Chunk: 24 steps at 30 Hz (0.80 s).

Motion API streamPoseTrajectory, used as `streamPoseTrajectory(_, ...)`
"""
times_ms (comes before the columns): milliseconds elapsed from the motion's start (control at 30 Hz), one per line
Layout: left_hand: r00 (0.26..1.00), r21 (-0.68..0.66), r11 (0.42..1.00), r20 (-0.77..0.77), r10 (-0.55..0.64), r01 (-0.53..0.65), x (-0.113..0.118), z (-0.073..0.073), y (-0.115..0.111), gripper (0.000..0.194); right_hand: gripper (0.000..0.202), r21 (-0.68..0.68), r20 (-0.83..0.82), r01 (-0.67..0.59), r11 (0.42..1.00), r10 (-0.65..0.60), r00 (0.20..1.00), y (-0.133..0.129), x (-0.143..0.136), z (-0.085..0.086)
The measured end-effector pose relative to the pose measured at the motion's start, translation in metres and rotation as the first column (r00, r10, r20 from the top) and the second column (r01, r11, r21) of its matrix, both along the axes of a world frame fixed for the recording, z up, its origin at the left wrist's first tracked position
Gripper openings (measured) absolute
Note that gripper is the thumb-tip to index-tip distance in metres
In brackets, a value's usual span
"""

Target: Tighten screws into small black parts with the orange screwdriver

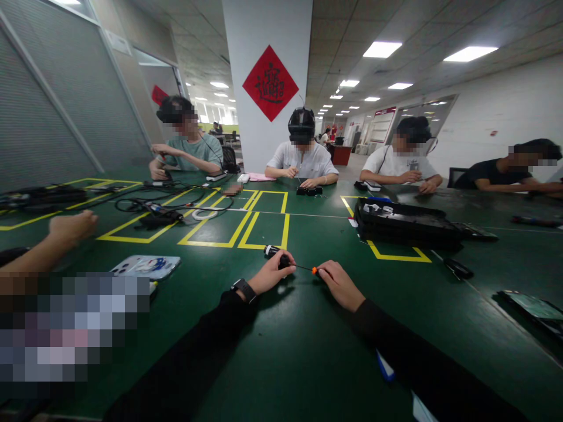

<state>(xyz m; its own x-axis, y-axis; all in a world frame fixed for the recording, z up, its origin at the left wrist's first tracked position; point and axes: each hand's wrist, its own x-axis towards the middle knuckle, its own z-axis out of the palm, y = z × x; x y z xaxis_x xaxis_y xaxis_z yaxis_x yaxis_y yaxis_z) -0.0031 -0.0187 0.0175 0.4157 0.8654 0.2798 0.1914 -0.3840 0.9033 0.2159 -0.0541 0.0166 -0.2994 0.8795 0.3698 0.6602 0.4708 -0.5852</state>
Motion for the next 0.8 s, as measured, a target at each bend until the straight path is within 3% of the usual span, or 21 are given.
streamPoseTrajectory(300, 1.000, 0.010, 1.000, 0.002, 0.002, -0.002, 0.0000, -0.0016, 0.0009, 0.021, 0.016, 0.014, -0.037, -0.004, 1.000, 0.004, 0.999, -0.0008, 0.0016, -0.0014)
streamPoseTrajectory(800, 1.000, 0.023, 0.999, -0.008, -0.027, 0.027, -0.0004, -0.0024, 0.0017, 0.022, 0.020, 0.011, 0.033, -0.016, 1.000, 0.015, 0.999, 0.0007, 0.0021, -0.0010)
